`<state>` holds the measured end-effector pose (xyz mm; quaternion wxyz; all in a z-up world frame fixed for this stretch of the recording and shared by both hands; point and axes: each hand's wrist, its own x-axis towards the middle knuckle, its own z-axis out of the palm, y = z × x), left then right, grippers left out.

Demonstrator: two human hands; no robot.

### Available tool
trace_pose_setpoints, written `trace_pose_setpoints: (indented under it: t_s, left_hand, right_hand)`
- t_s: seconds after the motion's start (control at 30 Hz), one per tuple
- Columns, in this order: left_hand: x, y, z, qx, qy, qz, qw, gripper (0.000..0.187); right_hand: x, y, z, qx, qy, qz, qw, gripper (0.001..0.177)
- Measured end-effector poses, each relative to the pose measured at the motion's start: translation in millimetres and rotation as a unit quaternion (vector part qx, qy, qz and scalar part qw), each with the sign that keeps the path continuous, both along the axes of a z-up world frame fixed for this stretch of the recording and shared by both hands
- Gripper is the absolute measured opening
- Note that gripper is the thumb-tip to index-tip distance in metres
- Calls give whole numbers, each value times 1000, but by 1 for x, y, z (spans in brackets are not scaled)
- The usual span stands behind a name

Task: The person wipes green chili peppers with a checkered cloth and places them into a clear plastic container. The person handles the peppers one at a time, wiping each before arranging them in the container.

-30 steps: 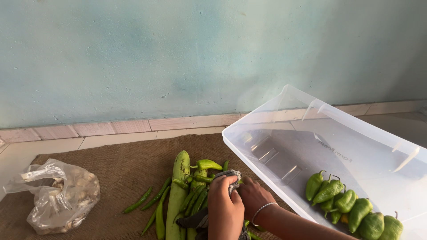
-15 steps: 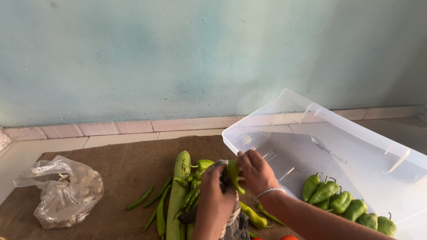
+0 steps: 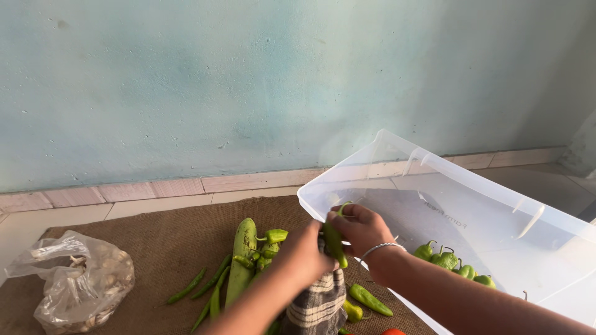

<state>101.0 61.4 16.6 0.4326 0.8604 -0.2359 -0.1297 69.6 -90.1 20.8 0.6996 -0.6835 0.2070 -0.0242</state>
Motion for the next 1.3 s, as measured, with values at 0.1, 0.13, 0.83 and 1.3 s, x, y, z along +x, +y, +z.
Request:
trace_pose_setpoints:
  t_s: [0.1,0.13,0.83,1.3]
  left_hand:
    - [11,7,9,-12,145,9,989,63]
    - [12,12,13,4,159,20,987,64]
    - [-26,14,27,-160,168,90,969,42]
    - [-35,8,24,-348,225,49,909,48]
  right_hand:
    - [-3,-3,-5,40,-4,-20,999,46]
    - [-3,1,-6,37,6,-20,999,47]
    - [-27,19,0,2,-9,-77,997,54]
    - [-37,16,15,100,-20,-131,986,50]
